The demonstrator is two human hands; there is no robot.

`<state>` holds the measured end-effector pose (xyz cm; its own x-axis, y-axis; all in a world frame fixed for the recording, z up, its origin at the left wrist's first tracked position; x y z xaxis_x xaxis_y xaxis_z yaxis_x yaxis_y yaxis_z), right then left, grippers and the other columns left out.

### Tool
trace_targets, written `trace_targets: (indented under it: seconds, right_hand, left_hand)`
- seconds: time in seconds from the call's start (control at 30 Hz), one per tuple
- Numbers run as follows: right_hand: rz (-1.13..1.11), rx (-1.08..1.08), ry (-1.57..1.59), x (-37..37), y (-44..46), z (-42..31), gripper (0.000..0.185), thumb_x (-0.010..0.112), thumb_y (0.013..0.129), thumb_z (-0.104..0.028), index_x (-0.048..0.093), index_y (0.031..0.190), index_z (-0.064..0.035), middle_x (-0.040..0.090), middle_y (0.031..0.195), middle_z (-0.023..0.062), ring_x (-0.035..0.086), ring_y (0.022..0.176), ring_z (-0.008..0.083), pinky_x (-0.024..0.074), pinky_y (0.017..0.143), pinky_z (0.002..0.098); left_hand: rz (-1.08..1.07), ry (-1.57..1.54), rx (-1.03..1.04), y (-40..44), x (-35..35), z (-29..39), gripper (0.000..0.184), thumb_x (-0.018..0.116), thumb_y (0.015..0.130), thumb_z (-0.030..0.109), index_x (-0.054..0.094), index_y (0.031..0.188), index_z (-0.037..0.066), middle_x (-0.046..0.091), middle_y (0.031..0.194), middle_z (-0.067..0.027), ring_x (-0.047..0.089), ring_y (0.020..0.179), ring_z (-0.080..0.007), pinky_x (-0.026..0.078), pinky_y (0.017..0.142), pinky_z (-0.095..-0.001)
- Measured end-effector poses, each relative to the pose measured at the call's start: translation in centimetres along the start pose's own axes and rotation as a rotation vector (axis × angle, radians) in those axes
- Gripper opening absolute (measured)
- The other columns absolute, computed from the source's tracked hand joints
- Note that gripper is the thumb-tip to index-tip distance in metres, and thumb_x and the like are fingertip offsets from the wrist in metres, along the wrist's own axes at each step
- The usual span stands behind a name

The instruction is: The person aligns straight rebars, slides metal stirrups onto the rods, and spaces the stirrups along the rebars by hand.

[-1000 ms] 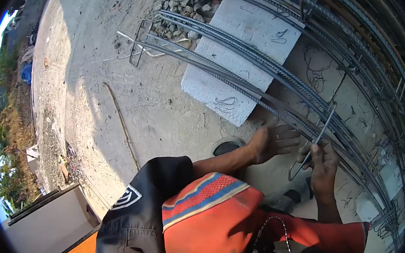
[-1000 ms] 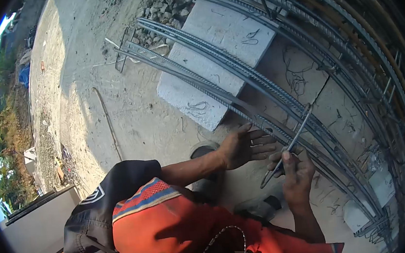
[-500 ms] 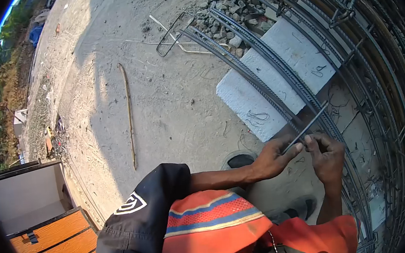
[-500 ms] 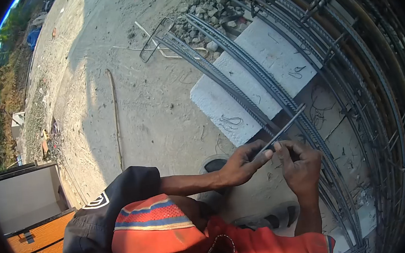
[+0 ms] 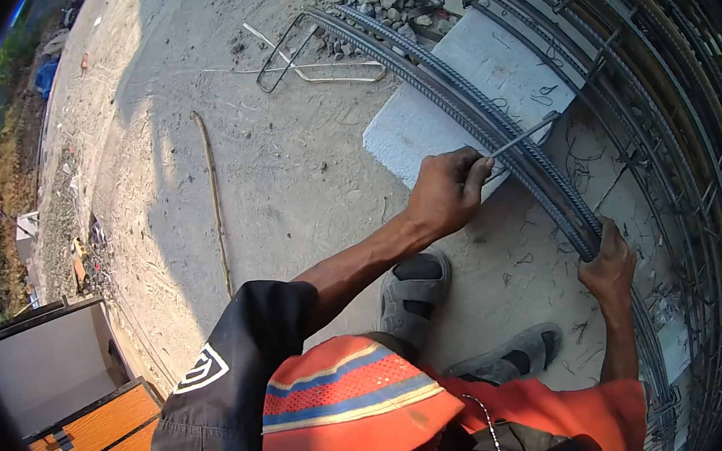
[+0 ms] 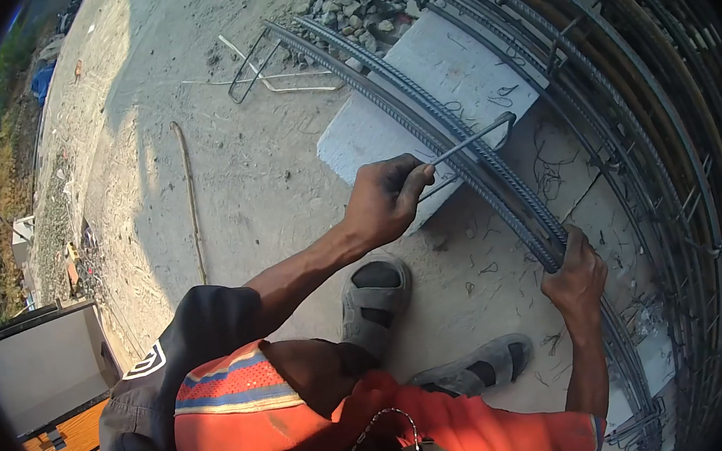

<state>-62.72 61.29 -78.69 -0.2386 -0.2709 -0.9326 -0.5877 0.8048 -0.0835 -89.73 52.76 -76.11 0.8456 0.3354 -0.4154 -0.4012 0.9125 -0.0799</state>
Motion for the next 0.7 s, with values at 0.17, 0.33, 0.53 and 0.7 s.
trace_targets:
  seconds: [0.17,0.33,0.53,0.7]
  right_hand:
    - [-0.005,0.023,0.004,-2.1,0.8,0.3,0.042,0.062,0.061,0.002,0.051,0.101,-0.0019,0.062,0.085,0.0200,0.061,0.077,0.0402,0.0479,0.068,0.0449]
    - [0.002,0.008,-0.006,-2.6,1.0,0.3,0.042,0.063,0.060,0.005,0.050,0.099,-0.0014,0.062,0.083,0.0199,0.062,0.076,0.0391,0.0478,0.067,0.0438]
    - [0.097,-0.052,0.030,-0.9,0.6,0.4,0.055,0.072,0.060,-0.004,0.050,0.111,-0.0034,0.061,0.093,0.0184,0.061,0.086,0.0353,0.0497,0.073,0.0415]
    - [0.035,0.012,0.189,-0.3,-0.3,1.8,0.078,0.084,0.052,-0.018,0.049,0.120,-0.0082,0.058,0.106,0.0142,0.058,0.095,0.0338,0.0481,0.081,0.0421]
  left_hand:
    - [0.249,0.258,0.159,3.5,-4.8,1.2,0.025,0.055,0.091,0.019,0.063,0.082,-0.003,0.054,0.056,-0.0136,0.047,0.049,-0.0167,0.040,0.051,-0.0306]
    - [0.255,0.183,0.100,5.7,-7.5,0.0,0.028,0.054,0.093,0.022,0.063,0.081,-0.002,0.047,0.055,-0.0008,0.042,0.055,-0.0074,0.034,0.050,-0.0259]
    - [0.310,0.260,0.111,5.5,-6.2,-2.4,0.029,0.054,0.093,0.021,0.063,0.080,-0.003,0.052,0.058,-0.0028,0.044,0.056,-0.0072,0.036,0.052,-0.0256]
    - [0.371,0.267,0.170,5.7,-6.6,-2.4,0.030,0.052,0.094,0.021,0.062,0.078,-0.004,0.050,0.059,-0.0001,0.042,0.056,-0.0060,0.033,0.052,-0.0234]
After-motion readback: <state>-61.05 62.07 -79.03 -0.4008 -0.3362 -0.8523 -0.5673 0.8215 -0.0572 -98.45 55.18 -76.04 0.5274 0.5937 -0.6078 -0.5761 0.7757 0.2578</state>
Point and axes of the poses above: each hand's wrist, its own y-axis towards the middle knuckle, its own x-axis out of the palm, z = x × y, the point moved 7 cm from there along y, towards the middle knuckle
